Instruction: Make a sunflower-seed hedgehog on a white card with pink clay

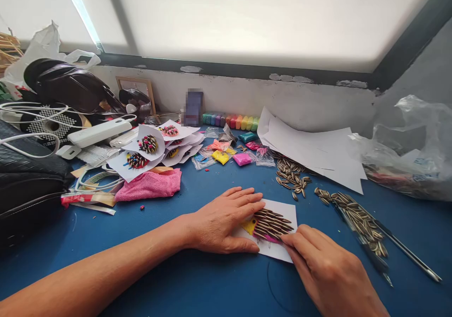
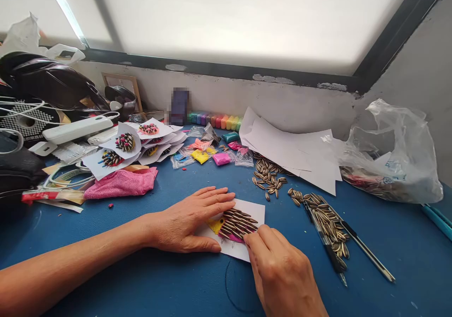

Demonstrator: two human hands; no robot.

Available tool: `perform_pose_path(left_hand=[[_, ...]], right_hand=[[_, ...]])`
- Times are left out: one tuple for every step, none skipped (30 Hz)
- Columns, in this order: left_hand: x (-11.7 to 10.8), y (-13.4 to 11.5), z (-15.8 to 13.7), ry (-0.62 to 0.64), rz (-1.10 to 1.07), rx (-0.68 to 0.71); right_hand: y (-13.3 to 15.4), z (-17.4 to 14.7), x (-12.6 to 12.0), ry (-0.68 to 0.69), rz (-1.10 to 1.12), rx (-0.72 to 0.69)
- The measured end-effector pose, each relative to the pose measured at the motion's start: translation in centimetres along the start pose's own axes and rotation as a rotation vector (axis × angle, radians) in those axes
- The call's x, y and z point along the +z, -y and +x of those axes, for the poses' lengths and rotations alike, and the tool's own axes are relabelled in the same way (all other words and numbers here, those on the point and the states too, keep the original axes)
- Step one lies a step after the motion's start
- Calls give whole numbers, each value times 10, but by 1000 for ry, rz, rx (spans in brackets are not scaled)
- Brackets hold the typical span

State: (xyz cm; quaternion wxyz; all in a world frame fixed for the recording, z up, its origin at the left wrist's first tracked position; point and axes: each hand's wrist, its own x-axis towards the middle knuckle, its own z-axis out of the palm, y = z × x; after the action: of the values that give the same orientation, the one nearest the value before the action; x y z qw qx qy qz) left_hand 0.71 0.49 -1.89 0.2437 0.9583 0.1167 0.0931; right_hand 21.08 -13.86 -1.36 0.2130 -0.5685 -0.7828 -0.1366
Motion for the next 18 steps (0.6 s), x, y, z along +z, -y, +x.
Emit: perform_pose_path(left_hand=[[0, 0, 0, 0, 0, -1], [0, 0, 0, -1, -2, -2], [0, 0, 0, -5, -4, -2], [0, -1, 0, -8, -8, -3], [0, -1, 0, -9, -12, -4], [0, -1, 0, -9, -17, -6], [0, -1, 0, -9, -19, -9], [0, -1, 0, -8, -19, -11], [0, -1, -1, -6, -17, -12], [0, -1, -1, -4, -13, -13], [0, -1, -1, -3, -9, -13], [0, -1, -1, -2, -6, -13], [0, -1, -1, -1, -5, -13], [0, -1, -1, 0, -6, -14], [0, -1, -1, 0, -8, -16], [0, -1, -1, 1, -10, -18], [-1, -1, -1, 1, -12, -20], [-1, -1, -1, 1, -14, -21]], right_hand=[[0, -1, 1, 15, -11, -6], [-1, -2, 1, 23, -23, -11], [-1, -3, 1, 32, -37, -13], [0, -3, 1, 38, -49, -15], [0, -2, 1, 36, -60, -15], [1, -2, 1, 27, -69, -18], [2, -1, 0, 16, -75, -21], [3, 1, 0, 3, -80, -23], [4, 2, 0, -9, -84, -24], [5, 3, -1, -20, -89, -25], [5, 4, 0, -26, -93, -24], [6, 4, 0, -30, -95, -22], [5, 4, 0, -29, -96, -19], [5, 3, 0, -18, -96, -17], [4, 2, 0, -1, -97, -16], [4, 1, 0, 18, -101, -16], [3, 1, -2, 38, -110, -15], [3, 1, -4, 47, -124, -13]])
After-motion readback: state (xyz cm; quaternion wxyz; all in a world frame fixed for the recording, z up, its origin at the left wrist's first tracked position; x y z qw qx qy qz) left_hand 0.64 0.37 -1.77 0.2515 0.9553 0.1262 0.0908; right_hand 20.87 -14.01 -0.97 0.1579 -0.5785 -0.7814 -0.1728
